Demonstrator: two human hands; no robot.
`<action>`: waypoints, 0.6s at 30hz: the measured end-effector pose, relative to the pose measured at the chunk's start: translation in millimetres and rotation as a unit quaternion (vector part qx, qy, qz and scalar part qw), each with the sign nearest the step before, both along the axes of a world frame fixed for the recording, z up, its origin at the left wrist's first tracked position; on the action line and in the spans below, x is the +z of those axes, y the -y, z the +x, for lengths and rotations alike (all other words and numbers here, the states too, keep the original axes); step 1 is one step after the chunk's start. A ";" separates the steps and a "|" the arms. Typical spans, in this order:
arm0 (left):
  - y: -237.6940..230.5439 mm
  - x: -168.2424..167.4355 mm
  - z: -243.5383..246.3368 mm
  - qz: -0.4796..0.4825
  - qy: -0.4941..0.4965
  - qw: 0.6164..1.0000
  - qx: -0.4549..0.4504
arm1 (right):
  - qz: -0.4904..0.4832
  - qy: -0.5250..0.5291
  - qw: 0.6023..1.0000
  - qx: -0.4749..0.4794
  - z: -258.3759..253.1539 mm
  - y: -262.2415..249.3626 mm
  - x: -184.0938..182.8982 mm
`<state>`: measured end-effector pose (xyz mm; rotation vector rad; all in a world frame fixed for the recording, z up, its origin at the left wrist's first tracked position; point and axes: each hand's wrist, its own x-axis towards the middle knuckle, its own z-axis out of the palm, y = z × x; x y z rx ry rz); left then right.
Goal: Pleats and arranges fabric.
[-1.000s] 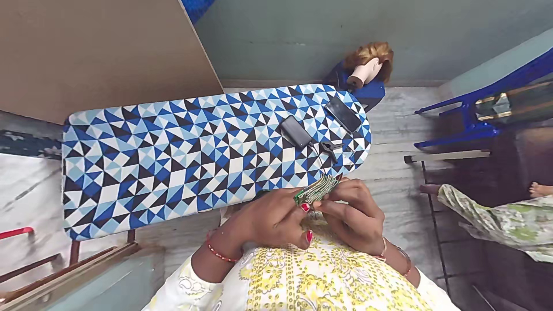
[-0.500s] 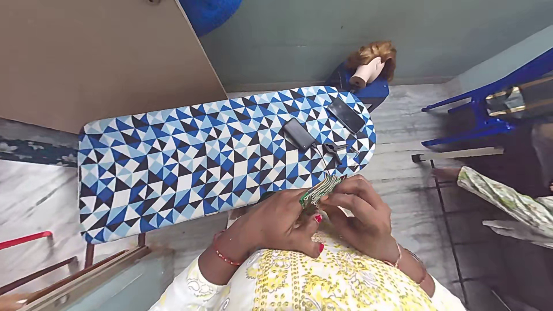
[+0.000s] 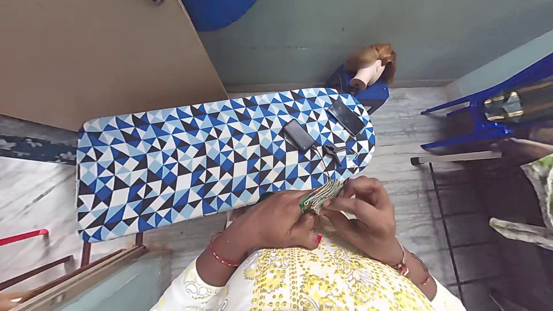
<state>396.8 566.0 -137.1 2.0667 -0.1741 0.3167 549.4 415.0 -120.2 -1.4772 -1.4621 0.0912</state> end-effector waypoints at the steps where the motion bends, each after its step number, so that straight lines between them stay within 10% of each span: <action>1: 0.2 0.0 -0.1 -0.002 0.000 1.000 -0.002 | 0.010 0.011 1.000 0.003 0.2 0.5 -1.5; 18: 9.3 2.8 1.4 -0.011 -0.002 1.000 0.003 | 0.038 0.129 0.991 0.018 3.7 10.7 -7.9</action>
